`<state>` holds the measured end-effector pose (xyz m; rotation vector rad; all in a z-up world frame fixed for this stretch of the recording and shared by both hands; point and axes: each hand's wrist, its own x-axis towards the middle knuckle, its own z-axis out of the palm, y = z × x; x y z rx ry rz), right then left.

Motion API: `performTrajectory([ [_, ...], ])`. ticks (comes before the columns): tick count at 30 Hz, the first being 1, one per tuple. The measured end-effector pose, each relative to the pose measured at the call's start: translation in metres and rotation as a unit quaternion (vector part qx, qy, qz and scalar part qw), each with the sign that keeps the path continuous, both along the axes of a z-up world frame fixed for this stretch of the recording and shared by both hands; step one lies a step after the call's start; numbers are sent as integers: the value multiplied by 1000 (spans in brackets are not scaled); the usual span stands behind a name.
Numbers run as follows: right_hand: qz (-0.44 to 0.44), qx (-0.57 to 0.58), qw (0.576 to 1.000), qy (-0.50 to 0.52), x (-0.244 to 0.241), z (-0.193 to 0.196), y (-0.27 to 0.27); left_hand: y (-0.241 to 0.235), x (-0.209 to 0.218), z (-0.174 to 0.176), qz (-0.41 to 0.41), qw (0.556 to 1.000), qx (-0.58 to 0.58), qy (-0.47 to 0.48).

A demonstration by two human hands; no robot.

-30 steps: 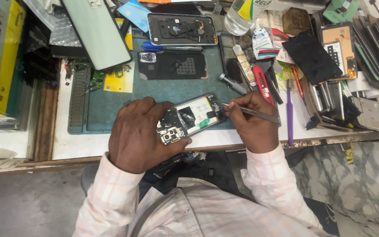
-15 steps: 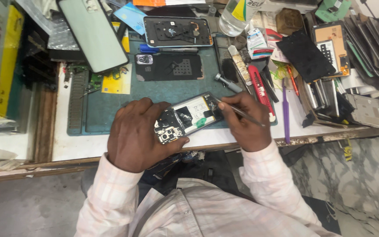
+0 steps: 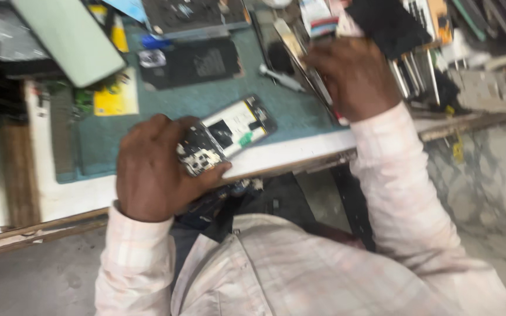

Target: The person uses a metal spudger and a purple plastic pick to pry and lift internal components inside a disassembled smartphone. They then use a red utility knife to scrape adhesive from the phone's interior frame. The person handles a small black component and continues to work on the phone's internal assembly.

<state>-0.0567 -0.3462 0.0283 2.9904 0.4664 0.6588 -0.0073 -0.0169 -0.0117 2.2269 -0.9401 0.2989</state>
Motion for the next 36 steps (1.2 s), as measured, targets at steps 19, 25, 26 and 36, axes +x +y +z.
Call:
performTrajectory([
  [19,-268,365,820,351,-152,-244,-11,-3,-4,3,-6,1000,28,12],
  [25,-345,7,749,565,-155,-287,-65,-3,-3,2,1,1000,12,-4],
  [26,-365,-24,727,582,-164,-288,-77,-3,-3,2,-2,1000,6,-2],
  [36,-491,183,725,447,-253,-221,-117,-2,-1,2,3,1000,9,28],
])
